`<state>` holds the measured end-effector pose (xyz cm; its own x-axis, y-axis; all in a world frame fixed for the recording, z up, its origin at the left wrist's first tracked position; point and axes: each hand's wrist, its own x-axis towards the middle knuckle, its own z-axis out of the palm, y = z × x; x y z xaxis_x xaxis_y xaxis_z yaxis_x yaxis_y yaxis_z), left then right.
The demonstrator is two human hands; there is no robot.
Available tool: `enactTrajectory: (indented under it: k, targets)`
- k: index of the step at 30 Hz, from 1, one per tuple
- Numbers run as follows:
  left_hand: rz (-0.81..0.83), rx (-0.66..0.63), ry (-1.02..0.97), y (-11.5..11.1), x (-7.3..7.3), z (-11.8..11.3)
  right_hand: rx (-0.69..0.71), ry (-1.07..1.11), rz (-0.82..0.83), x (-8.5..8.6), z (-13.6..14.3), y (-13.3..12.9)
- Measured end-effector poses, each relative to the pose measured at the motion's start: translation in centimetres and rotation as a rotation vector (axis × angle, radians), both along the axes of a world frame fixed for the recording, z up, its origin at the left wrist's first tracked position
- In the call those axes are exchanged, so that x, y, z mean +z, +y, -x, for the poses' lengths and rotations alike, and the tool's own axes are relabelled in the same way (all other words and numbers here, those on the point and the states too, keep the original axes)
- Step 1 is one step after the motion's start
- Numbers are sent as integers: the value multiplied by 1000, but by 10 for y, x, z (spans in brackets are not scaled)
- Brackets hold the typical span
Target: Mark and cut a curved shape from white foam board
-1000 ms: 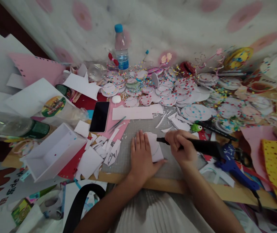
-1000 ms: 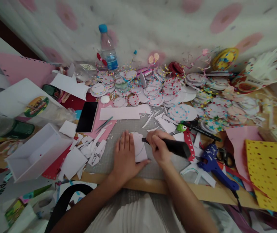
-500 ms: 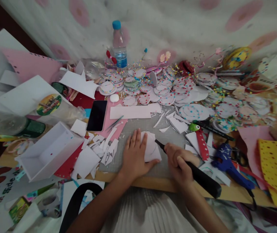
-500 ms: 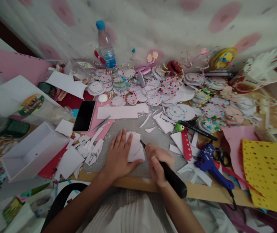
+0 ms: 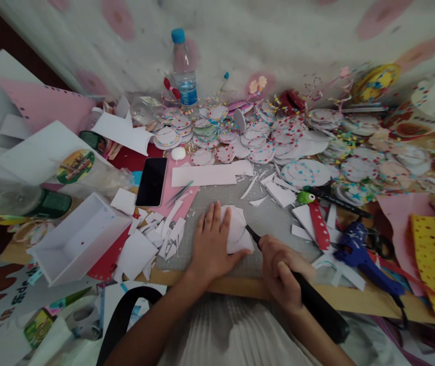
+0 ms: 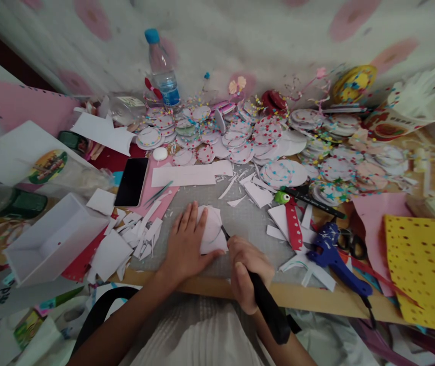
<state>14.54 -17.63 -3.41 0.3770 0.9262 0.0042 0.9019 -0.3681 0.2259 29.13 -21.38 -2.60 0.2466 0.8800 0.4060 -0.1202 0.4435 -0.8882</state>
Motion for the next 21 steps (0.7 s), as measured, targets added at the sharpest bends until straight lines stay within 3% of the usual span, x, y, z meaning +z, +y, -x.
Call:
enactTrajectory:
  k: [7, 12, 16, 21]
  targets:
    - [-7, -11, -4, 0, -2, 2, 35, 4, -9, 8, -1, 3]
    - [-10, -83, -23, 1, 1, 1, 92, 42, 17, 34, -11, 18]
    - [0, -95, -32, 4, 0, -1, 84, 39, 4, 57, -22, 8]
    - [-19, -114, -60, 11, -2, 9, -89, -193, 106, 68, -49, 0]
